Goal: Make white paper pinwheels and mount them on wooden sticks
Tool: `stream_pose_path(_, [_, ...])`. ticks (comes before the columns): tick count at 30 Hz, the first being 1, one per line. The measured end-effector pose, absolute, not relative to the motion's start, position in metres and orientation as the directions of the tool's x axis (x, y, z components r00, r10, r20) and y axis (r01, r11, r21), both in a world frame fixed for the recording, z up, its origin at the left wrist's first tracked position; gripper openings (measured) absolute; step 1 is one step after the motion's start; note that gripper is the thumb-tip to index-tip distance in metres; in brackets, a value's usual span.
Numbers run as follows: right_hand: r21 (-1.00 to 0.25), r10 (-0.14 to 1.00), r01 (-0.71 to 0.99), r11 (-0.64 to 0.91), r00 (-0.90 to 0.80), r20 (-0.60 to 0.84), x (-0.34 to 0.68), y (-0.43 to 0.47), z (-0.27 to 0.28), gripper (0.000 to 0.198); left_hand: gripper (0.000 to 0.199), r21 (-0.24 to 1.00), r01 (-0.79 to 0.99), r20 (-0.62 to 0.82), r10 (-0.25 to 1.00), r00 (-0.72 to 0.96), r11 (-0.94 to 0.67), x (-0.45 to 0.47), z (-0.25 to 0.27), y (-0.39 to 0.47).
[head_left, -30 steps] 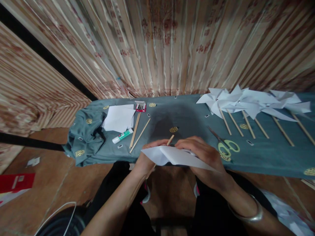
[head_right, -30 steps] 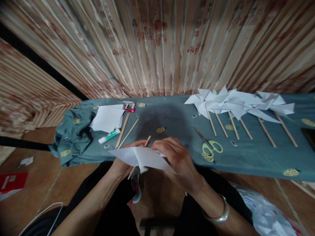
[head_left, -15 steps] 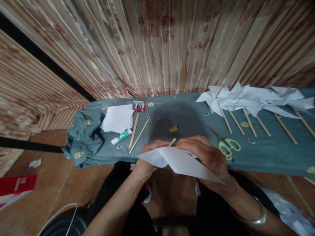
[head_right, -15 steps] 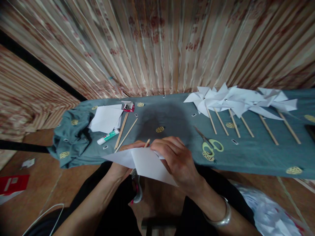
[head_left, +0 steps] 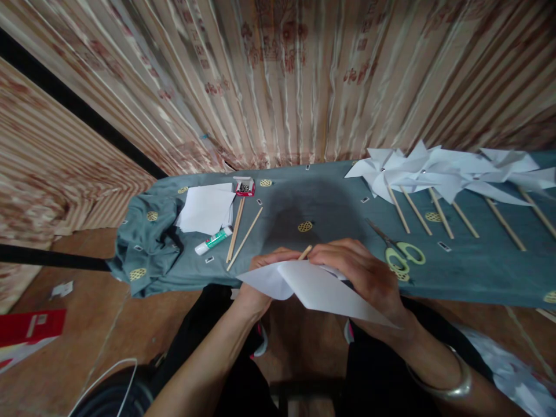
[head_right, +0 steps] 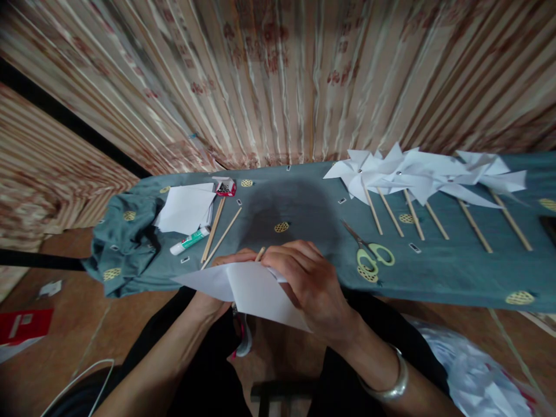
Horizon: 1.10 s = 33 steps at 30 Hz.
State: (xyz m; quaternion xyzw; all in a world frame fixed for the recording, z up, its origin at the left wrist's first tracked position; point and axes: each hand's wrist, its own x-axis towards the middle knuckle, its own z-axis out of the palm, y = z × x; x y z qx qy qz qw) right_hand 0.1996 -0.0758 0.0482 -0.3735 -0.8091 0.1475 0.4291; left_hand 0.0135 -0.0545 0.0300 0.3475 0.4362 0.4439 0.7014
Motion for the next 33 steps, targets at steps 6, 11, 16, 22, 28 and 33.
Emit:
stream_pose_path(6, [-0.555,0.733,0.486,0.675,-0.358,0.578,0.1999,-0.0749,0.0472,0.02,0.023,0.877,-0.316,-0.302,0.926,0.226,0.363,0.014,0.0301,-0.0548])
stream_pose_path(11, [-0.557,0.744,0.5,0.663,-0.361,0.562,0.1999,-0.0747,0.0462,0.022,0.024,0.884,-0.298,-0.304,0.927,0.219,0.36,0.0146,0.0311,-0.0555])
stream_pose_path(16, [-0.571,0.745,0.484,0.663,-0.354,0.566,0.1997,-0.075,0.0455,0.023,0.021,0.886,-0.3,-0.299,0.93,0.213,0.353,0.0145,0.0308,-0.0556])
stream_pose_path(22, [-0.558,0.741,0.493,0.668,-0.366,0.563,0.1996,-0.0742,0.0467,0.02,0.016,0.892,-0.319,-0.268,0.943,0.199,0.321,0.0141,0.0292,-0.0571])
stream_pose_path(28, [-0.562,0.747,0.498,0.661,-0.359,0.56,0.1996,-0.0749,0.0465,0.022,0.02,0.893,-0.301,-0.282,0.937,0.207,0.335,0.0132,0.0277,-0.0569])
stream_pose_path(33, [-0.753,0.868,0.434,0.495,-0.218,0.446,0.1938,-0.0739,0.0454,0.016,0.03,0.928,-0.274,-0.22,0.964,0.147,0.253,0.0128,0.0219,-0.059])
